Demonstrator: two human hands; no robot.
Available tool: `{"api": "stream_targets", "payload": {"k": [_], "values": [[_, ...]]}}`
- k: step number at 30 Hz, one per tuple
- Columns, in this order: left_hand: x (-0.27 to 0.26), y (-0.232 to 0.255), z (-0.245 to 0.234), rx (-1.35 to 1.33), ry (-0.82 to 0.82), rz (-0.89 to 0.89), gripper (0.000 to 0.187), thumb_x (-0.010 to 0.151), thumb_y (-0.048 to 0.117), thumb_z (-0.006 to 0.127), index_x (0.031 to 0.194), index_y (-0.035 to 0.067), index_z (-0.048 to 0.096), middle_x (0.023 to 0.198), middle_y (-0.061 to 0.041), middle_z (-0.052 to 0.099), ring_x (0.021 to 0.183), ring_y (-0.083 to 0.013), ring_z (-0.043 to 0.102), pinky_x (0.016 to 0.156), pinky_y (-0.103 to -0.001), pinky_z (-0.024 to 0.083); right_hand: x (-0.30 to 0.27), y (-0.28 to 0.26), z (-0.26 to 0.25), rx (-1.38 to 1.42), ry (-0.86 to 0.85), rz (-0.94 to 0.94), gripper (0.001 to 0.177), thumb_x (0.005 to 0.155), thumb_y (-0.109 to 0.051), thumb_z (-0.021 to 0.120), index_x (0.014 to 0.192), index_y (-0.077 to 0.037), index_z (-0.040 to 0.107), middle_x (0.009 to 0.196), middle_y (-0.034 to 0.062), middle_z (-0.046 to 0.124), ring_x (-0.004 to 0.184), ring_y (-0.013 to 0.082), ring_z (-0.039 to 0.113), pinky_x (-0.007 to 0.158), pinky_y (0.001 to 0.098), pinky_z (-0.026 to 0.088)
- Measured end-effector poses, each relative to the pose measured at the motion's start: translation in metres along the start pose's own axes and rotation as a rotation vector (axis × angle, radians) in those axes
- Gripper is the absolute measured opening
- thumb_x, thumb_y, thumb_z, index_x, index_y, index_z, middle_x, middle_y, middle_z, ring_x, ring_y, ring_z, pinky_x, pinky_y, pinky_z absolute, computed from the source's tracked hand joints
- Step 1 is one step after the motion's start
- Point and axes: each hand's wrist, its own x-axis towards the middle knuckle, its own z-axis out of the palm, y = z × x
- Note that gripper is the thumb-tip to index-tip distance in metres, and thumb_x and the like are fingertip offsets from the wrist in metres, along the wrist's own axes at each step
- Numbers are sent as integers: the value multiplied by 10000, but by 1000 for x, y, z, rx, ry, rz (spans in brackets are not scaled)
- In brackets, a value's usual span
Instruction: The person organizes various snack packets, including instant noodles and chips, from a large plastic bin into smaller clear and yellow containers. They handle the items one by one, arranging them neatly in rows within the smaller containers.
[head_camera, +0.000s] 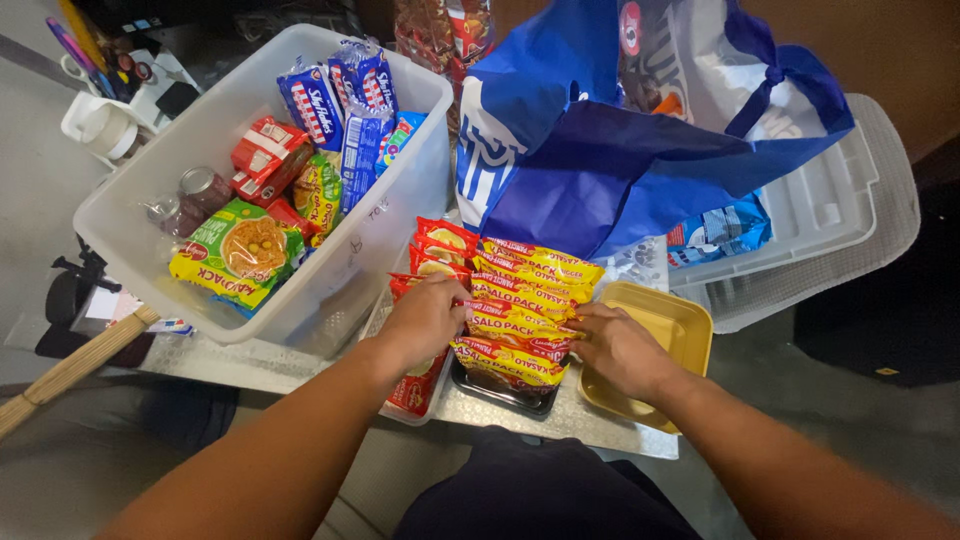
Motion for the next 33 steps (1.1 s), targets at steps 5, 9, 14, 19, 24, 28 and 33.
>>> {"api": "stream_targets", "payload": {"k": [5, 9, 14, 19, 24, 28, 33], "values": [[2, -11, 4, -40, 25, -43, 219, 929, 229, 693, 1031, 40, 732, 1022, -149, 719, 967, -328, 697, 860, -424, 529, -11, -21, -14, 133, 82, 163, 328, 915, -296, 666, 1135, -61, 732, 1254, 134, 636, 1160, 314, 614, 1002, 406, 461], [-6, -3, -1, -125, 90, -115, 234, 927, 240, 699, 1022, 26, 704, 967, -131, 715, 915, -307, 706, 817, -419, 530, -26, -40, -18, 248, 137, 329, 309, 957, -346, 641, 1033, -64, 740, 1095, 94, 696, 1014, 271, 673, 912, 381, 545], [-22, 10, -12, -237, -110, -66, 289, 864, 248, 765, 1010, 6, 707, 912, -144, 707, 898, -316, 699, 790, -423, 544, -40, -48, -16, 240, 35, 61, 418, 842, -352, 741, 1170, -96, 697, 1055, 105, 665, 953, 250, 689, 835, 364, 541], [-31, -8, -9, 18, -256, 22, 230, 887, 281, 704, 1042, 116, 745, 923, -108, 732, 901, -280, 708, 811, -400, 532, -33, -42, -4, 167, 30, -31, 215, 915, -290, 646, 970, -111, 751, 964, 78, 733, 881, 229, 709, 798, 358, 555], [-29, -16, 2, 69, -24, -11, 223, 892, 287, 724, 1029, 112, 748, 1001, -141, 734, 969, -330, 681, 839, -436, 520, -21, -43, -6, 175, -45, 430, 282, 948, -369, 652, 1023, -109, 733, 786, 138, 741, 682, 260, 698, 715, 386, 548], [-26, -27, -4, -140, 55, -183, 191, 889, 240, 693, 1011, 102, 742, 1003, -101, 780, 964, -279, 739, 881, -414, 548, -27, -38, -14, 261, 93, 349, 300, 907, -366, 680, 992, -93, 769, 794, 115, 753, 655, 221, 683, 667, 384, 539], [-39, -51, -36, 17, 263, -266, 239, 910, 159, 652, 1137, 107, 702, 1150, -144, 717, 1052, -322, 699, 935, -445, 528, -24, -41, -30, 311, 231, 400, 352, 977, -369, 641, 1002, -30, 730, 789, 140, 751, 677, 225, 662, 684, 367, 538]]}}
